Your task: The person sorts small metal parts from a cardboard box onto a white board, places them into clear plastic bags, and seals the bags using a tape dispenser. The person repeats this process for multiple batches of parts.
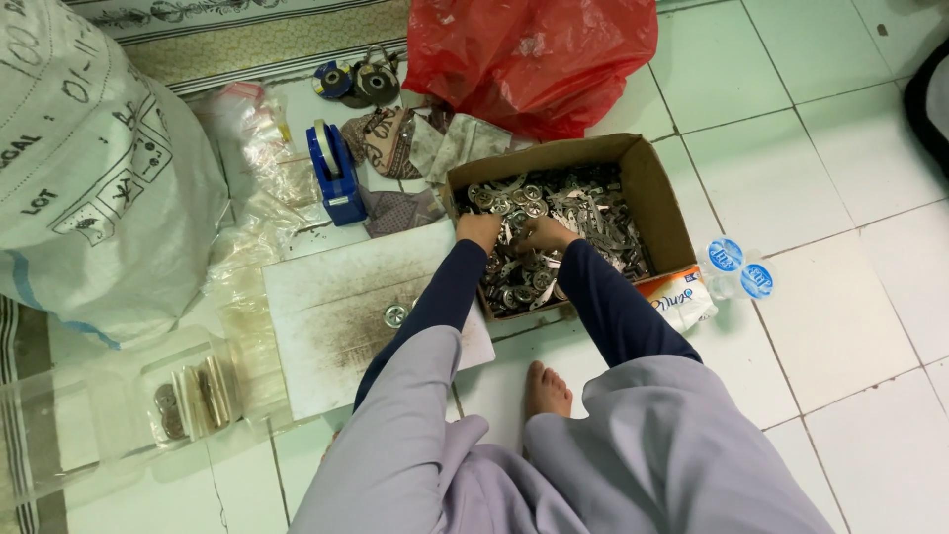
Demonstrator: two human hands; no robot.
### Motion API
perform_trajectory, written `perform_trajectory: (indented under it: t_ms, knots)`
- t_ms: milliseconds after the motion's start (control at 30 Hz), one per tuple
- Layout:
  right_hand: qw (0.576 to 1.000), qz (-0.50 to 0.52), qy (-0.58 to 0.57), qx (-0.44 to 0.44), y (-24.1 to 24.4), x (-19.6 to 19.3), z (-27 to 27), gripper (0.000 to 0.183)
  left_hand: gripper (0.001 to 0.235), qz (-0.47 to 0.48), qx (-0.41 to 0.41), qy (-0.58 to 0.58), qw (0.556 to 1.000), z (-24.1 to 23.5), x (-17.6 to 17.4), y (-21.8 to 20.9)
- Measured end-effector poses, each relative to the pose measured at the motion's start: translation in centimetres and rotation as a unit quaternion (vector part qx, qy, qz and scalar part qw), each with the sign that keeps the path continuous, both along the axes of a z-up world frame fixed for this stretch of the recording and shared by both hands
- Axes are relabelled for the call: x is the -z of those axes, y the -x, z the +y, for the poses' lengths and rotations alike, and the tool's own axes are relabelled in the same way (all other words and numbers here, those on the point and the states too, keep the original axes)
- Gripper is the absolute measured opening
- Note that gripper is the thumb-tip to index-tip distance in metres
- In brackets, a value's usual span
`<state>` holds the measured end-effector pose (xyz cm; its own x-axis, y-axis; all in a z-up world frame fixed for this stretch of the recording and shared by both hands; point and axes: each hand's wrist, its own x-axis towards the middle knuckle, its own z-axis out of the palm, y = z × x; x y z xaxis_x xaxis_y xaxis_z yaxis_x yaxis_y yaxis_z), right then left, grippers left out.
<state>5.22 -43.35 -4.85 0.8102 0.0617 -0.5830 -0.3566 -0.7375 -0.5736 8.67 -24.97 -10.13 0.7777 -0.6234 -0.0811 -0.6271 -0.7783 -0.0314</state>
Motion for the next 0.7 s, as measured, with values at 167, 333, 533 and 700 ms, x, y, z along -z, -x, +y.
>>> perform_trajectory:
  t_ms: [167, 333, 533, 700]
  knots:
    - [0.990, -0.012, -0.098, 0.101, 2.0, -4.8, 0.6, 0.032, 0.046, 0.188, -0.068, 0.206, 0.958, 2.1, -10.8, 1.3]
    - [0.986, -0.047, -0.088, 0.132, 1.8, -2.8, 0.1, 0.040, 0.044, 0.347, -0.160, 0.436, 0.814, 2.8, -11.3, 0.7]
    - [0.984, -0.112, -0.089, 0.108, 2.0, -6.3, 3.7, 0.050, 0.067, 0.582, -0.259, 0.531, 0.559, 3.9, -14.8, 3.2]
    - [0.944, -0.060, -0.279, 0.164, 2.9, -10.3, 7.0, 0.061, 0.061, 0.614, -0.259, 0.581, 0.468, 6.3, -16.9, 3.3]
